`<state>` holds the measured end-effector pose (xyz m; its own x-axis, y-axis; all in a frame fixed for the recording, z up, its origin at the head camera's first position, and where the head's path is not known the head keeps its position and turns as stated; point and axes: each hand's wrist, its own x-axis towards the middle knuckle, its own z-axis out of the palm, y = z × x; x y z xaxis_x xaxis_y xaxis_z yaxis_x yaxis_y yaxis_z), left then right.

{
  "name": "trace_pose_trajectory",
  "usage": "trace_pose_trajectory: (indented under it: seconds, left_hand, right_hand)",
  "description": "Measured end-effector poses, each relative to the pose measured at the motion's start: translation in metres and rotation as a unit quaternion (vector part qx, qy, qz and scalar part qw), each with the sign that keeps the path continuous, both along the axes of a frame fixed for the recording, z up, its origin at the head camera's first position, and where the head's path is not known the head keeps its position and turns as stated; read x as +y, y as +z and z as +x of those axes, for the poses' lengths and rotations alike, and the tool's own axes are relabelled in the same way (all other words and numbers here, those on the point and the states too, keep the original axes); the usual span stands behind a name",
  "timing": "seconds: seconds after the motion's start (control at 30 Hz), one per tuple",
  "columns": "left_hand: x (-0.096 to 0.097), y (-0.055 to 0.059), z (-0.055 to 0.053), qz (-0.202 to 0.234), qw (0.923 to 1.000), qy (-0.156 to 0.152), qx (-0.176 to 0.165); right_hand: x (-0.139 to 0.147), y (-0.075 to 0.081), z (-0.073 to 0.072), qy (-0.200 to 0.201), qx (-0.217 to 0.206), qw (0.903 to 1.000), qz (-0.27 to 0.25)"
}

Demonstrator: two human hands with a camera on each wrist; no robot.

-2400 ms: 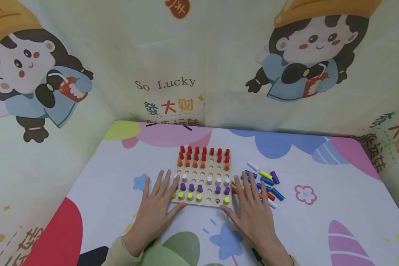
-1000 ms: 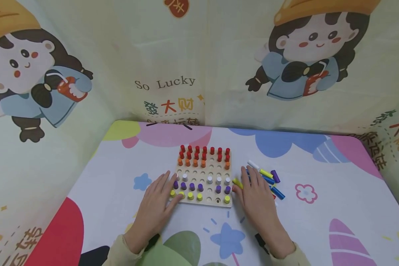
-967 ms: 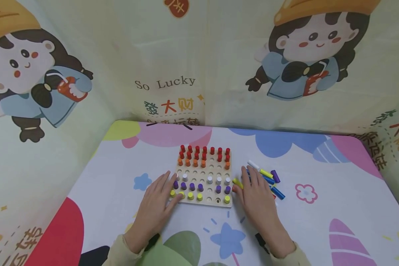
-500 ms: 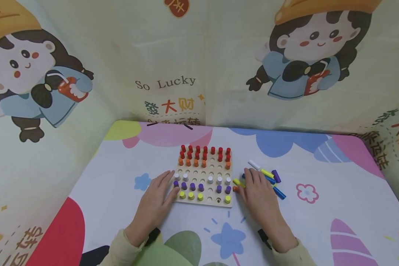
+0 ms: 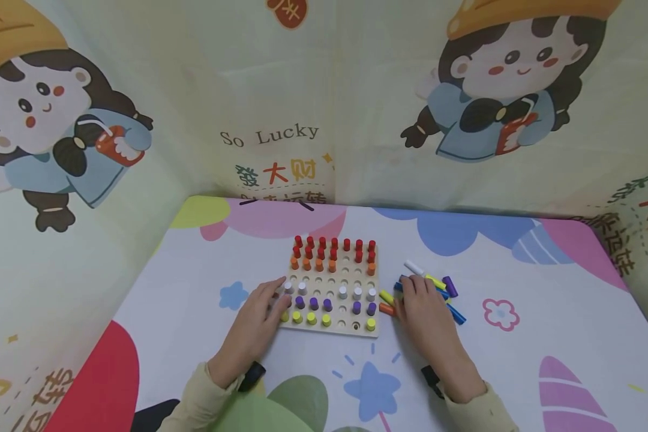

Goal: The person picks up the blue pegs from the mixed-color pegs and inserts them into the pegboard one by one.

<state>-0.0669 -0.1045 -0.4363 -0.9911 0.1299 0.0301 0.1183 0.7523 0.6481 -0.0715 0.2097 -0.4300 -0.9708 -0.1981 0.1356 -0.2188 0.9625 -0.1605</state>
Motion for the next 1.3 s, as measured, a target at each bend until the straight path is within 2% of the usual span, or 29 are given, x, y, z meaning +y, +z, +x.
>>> trace_pose_trajectory:
  seconds: [0.2,0.37,0.57,0.8,0.97,1.13,1.3]
  left_hand:
    - [0.0,-0.001,-0.003,0.03,0.9989,0.009,-0.035]
    - [0.001,-0.001,-0.007,0.052,0.9974,0.017,-0.046]
    - [0.0,-0.003,-0.009,0.074,0.9959,0.027,-0.044]
    - [-0.001,-0.007,-0.012,0.095,0.9945,0.031,-0.031]
    - [-0.002,-0.008,-0.016,0.102,0.9935,0.035,-0.038]
    - [-0.003,-0.009,-0.019,0.115,0.9921,0.031,-0.04]
    - [-0.006,-0.012,-0.021,0.132,0.9907,0.022,-0.028]
  right_hand:
    - [0.003,-0.001,-0.002,0.012,0.004,0.9999,-0.001]
    - [0.004,0.001,-0.004,0.014,-0.009,0.9999,0.0]
    - [0.004,0.002,-0.005,0.028,-0.01,0.9995,0.01]
    - [0.004,0.001,-0.007,0.024,-0.01,0.9995,0.018]
    - [0.005,0.001,-0.01,0.023,-0.017,0.9995,0.01]
    - [0.003,0.005,-0.012,0.019,-0.029,0.9994,0.002]
    - [0.001,0.008,-0.014,0.016,-0.038,0.9992,-0.004]
